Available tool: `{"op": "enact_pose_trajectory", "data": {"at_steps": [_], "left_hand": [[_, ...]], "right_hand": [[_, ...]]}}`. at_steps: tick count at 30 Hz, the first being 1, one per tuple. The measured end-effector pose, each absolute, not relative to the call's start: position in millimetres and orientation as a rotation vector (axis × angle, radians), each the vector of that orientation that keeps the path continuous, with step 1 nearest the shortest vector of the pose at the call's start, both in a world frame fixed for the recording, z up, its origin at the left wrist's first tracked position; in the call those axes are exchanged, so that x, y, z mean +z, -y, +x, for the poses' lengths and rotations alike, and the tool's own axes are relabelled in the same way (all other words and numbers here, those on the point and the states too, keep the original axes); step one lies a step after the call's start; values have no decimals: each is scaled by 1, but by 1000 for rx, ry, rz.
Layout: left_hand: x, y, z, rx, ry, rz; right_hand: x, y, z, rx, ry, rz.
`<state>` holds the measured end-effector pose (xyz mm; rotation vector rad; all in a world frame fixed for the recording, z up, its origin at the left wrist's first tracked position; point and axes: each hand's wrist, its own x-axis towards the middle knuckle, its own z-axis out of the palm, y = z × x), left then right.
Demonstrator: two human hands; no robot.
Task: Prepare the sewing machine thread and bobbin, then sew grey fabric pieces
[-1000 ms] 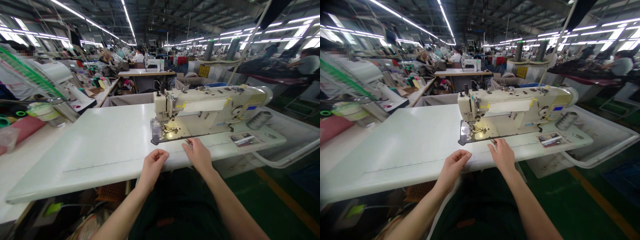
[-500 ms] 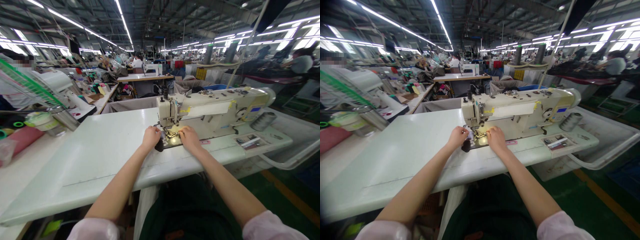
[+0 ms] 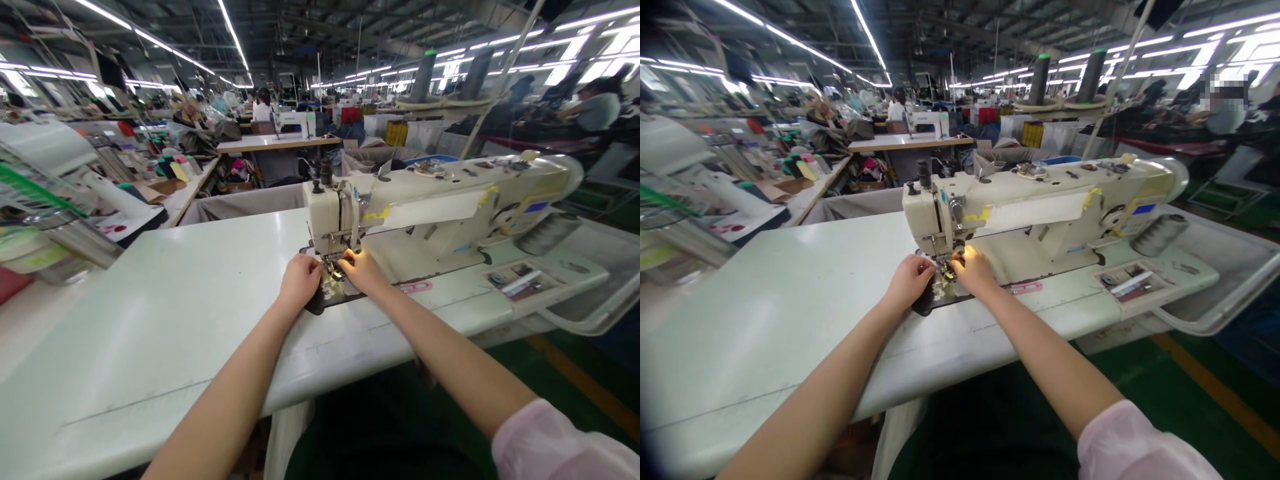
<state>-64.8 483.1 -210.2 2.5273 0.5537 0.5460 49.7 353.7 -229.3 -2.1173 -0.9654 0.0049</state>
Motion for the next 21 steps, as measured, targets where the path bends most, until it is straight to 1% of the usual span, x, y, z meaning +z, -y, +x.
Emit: {"op": "enact_pose_trajectory", "data": {"at_steps": [21], "left_hand": [[-212,-481,-65,553,-571,2540]], "right_hand": [[-229,-354,47,-63,970,-2144]]}}
